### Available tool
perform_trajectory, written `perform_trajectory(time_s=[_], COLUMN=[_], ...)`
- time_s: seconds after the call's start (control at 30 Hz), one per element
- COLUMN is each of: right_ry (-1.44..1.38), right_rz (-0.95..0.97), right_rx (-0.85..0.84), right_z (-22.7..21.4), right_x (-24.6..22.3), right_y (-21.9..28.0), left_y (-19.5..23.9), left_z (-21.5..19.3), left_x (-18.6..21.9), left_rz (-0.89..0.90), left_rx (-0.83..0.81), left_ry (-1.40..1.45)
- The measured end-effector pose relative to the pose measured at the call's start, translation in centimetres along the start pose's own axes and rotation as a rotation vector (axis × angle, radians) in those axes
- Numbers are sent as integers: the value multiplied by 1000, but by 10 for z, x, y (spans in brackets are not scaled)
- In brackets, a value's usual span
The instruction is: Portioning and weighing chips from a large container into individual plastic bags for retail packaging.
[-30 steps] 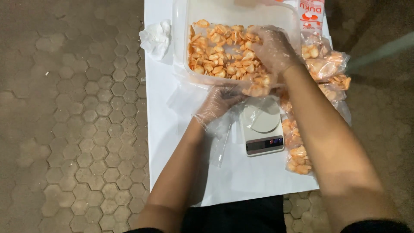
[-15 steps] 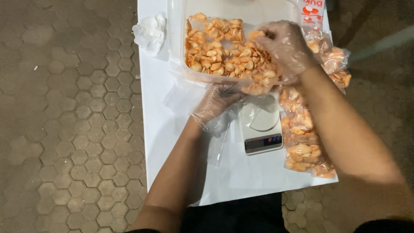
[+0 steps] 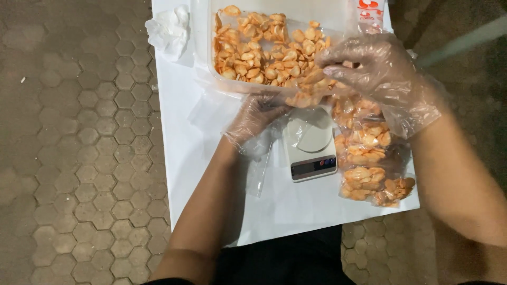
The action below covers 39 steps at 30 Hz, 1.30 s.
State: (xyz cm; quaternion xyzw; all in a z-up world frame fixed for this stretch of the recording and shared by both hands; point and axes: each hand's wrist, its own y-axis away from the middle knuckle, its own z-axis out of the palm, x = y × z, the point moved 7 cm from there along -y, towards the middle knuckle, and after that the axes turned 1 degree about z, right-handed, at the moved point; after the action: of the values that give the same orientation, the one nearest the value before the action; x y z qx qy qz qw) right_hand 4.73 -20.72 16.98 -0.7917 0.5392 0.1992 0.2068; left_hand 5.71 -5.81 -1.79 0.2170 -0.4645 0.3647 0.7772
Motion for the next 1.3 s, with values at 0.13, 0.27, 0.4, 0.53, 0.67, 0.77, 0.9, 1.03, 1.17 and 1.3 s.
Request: perform_trajectory(time_s=[0.13,0.27,0.4,0.53,0.67,0.77,0.9,1.03,1.17,1.3], right_ry=[-166,-135,-221,-409,-608,184,237,246,229,254], right_rz=[179,603,1100,1192,1291,727,780,783,748,680], right_rx=[72,-87,-170,-132,56,-334,-361,-383,-368,-362], right_z=[0,21,38,67,74,82,82,85,95,93], right_x=[20,38,-14,35,39,73,71,73,102,93], right_y=[-13,-23,-21,-19,-18,-35,-38,-41,-40,-47], left_y=[-3,-6,-6,-8,-8,-7,-4,-6,-7,-7], left_z=[-4,-9,-10,-11,-8,-8,1,-1,-2,-3], left_x=[-1,-11,-8,-11,-3,-7,4,6,4,3], left_rz=[66,57,25,40,143,24,-25,29,-8,0], left_rx=[-20,-16,-5,-8,-46,41,61,38,43,48], left_ry=[-139,-176,-209,-267,-305,-202,-66,-164,-155,-248])
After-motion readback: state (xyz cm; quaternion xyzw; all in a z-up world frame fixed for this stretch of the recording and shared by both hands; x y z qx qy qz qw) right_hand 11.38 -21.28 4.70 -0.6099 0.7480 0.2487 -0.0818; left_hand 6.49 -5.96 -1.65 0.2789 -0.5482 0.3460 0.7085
